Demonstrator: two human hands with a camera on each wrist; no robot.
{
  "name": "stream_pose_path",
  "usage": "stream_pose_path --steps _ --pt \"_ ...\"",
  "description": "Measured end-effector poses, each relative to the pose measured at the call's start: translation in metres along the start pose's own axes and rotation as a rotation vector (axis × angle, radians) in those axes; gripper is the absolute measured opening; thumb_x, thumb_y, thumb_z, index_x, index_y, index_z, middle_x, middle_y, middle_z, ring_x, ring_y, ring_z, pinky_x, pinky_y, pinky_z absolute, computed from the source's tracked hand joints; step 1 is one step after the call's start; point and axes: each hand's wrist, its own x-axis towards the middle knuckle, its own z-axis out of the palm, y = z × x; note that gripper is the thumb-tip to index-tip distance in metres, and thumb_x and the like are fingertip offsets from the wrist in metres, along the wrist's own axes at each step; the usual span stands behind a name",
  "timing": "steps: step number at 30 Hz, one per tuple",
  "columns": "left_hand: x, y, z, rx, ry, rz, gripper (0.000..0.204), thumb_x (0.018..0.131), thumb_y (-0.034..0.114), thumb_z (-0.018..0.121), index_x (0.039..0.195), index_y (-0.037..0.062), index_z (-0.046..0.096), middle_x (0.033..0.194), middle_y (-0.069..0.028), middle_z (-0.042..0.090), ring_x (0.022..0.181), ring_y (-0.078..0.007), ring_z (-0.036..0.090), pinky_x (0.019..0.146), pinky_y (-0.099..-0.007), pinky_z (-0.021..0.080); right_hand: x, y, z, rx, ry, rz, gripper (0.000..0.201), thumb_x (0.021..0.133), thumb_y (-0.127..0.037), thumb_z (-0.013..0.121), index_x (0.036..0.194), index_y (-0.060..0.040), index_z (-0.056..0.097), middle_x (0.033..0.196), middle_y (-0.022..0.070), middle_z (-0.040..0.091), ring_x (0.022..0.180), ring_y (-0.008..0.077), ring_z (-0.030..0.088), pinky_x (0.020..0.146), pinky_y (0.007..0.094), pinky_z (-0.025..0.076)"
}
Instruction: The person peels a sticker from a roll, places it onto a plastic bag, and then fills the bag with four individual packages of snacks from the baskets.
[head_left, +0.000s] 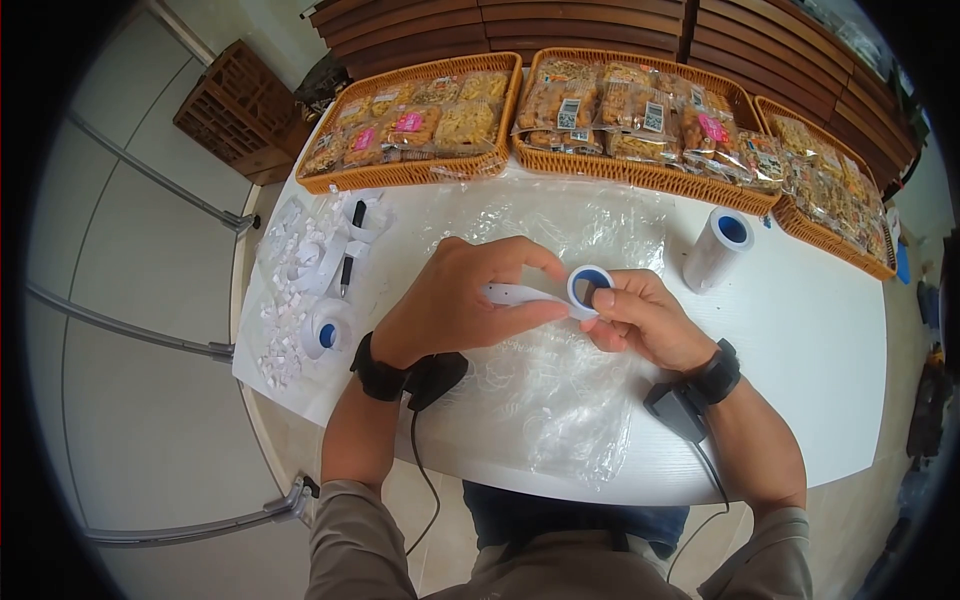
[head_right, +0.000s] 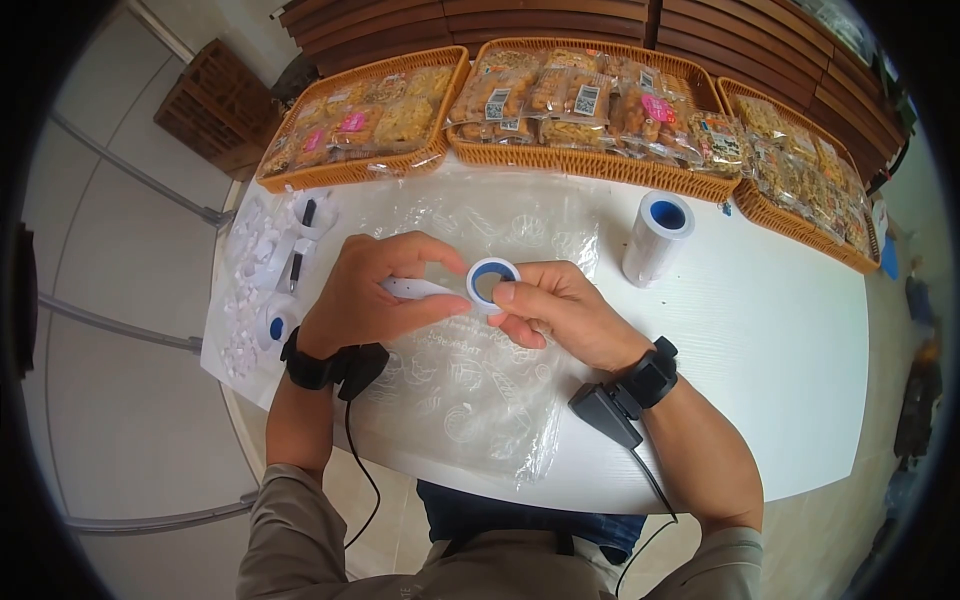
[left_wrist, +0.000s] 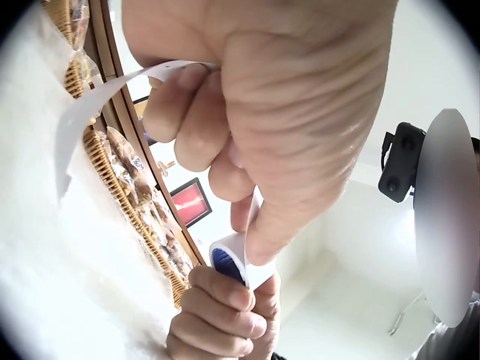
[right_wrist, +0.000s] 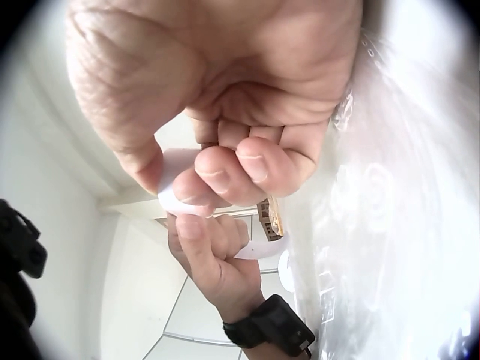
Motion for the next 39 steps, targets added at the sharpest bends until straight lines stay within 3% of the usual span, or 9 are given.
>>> stream_pose_path --steps 4,10,13,16,22,31,34,37,39 --pt "0.0 -0.004 0.003 -0.061 0.033 0.059 0.025 0.072 0.011 0.087 0.08 0.0101 0.063 0.065 -0.0013 0.063 0.053 -0.0132 0.059 0.052 -0.0237 0.039 0.0 0.0 -0.001 0.016 -0.002 0.008 0.029 0.099 -0.026 0.062 0.094 0.0003 0.07 0.064 0.0004 0.056 0.055 0.0069 0.047 0.052 0.0214 0.034" --pt "0.007 -0.018 0.007 -0.065 0.053 0.257 0.023 0.074 0.008 0.084 0.08 0.0083 0.062 0.072 -0.0027 0.067 0.06 -0.0151 0.063 0.057 -0.0238 0.042 0.001 0.001 -0.002 -0.009 -0.024 0.021 0.028 0.098 -0.026 0.062 0.093 -0.0002 0.07 0.064 -0.0001 0.056 0.054 0.0067 0.047 0.052 0.0215 0.035" --pt "0.001 -0.002 -0.001 -0.228 -0.119 -0.118 0.02 0.075 0.007 0.083 0.086 0.008 0.066 0.073 -0.0023 0.068 0.059 -0.0133 0.061 0.058 -0.0239 0.043 -0.001 -0.001 0.0 -0.019 -0.007 0.053 0.028 0.098 -0.027 0.063 0.092 -0.0009 0.07 0.066 -0.0006 0.057 0.056 0.0059 0.047 0.053 0.0214 0.036" --pt "0.003 0.004 -0.01 -0.154 -0.255 -0.223 0.027 0.076 0.007 0.081 0.101 0.0082 0.071 0.071 -0.003 0.068 0.059 -0.0121 0.06 0.058 -0.0242 0.043 -0.003 -0.002 0.0 -0.049 -0.02 0.117 0.028 0.097 -0.029 0.065 0.092 -0.0016 0.07 0.068 -0.0007 0.057 0.057 0.0051 0.048 0.054 0.0213 0.038" --pt "-0.001 -0.012 0.007 -0.264 -0.23 0.073 0.052 0.076 0.01 0.08 0.126 0.0104 0.068 0.074 -0.0076 0.07 0.06 -0.015 0.063 0.058 -0.024 0.046 -0.005 -0.007 0.001 -0.09 -0.093 0.156 0.029 0.094 -0.03 0.067 0.086 -0.0023 0.067 0.066 -0.0014 0.054 0.057 0.0055 0.045 0.055 0.0222 0.035" --pt "0.0 -0.001 0.002 -0.269 -0.353 -0.079 0.042 0.082 0.018 0.077 0.122 0.0113 0.07 0.097 -0.0131 0.074 0.074 -0.0261 0.071 0.067 -0.0275 0.052 -0.005 -0.008 -0.002 -0.065 -0.123 0.16 0.026 0.092 -0.027 0.065 0.082 -0.0033 0.066 0.064 -0.0015 0.051 0.056 0.0059 0.042 0.055 0.0229 0.033" --pt "0.0 -0.005 0.006 -0.292 -0.302 -0.002 0.042 0.082 0.019 0.077 0.123 0.0118 0.07 0.096 -0.0134 0.074 0.075 -0.0269 0.071 0.067 -0.0282 0.052 -0.005 -0.009 0.0 -0.073 -0.131 0.15 0.026 0.092 -0.028 0.065 0.083 -0.0033 0.066 0.064 -0.0014 0.051 0.057 0.0061 0.043 0.056 0.0227 0.033" --pt "0.002 0.003 0.001 -0.253 -0.281 -0.051 0.041 0.078 0.013 0.08 0.118 0.0094 0.071 0.095 -0.01 0.075 0.072 -0.0184 0.071 0.065 -0.0245 0.05 -0.004 -0.005 0.0 -0.084 -0.105 0.1 0.029 0.094 -0.031 0.065 0.086 -0.0033 0.067 0.065 -0.001 0.053 0.059 0.0066 0.046 0.057 0.0224 0.035" --pt "0.001 0.001 0.006 -0.175 -0.147 -0.012 0.04 0.077 0.014 0.081 0.115 0.0107 0.071 0.092 -0.0079 0.075 0.068 -0.0171 0.068 0.063 -0.0241 0.048 -0.003 -0.003 0.0 -0.084 -0.096 0.043 0.031 0.096 -0.033 0.064 0.089 -0.0031 0.067 0.066 -0.0005 0.054 0.06 0.0072 0.048 0.057 0.0224 0.036"
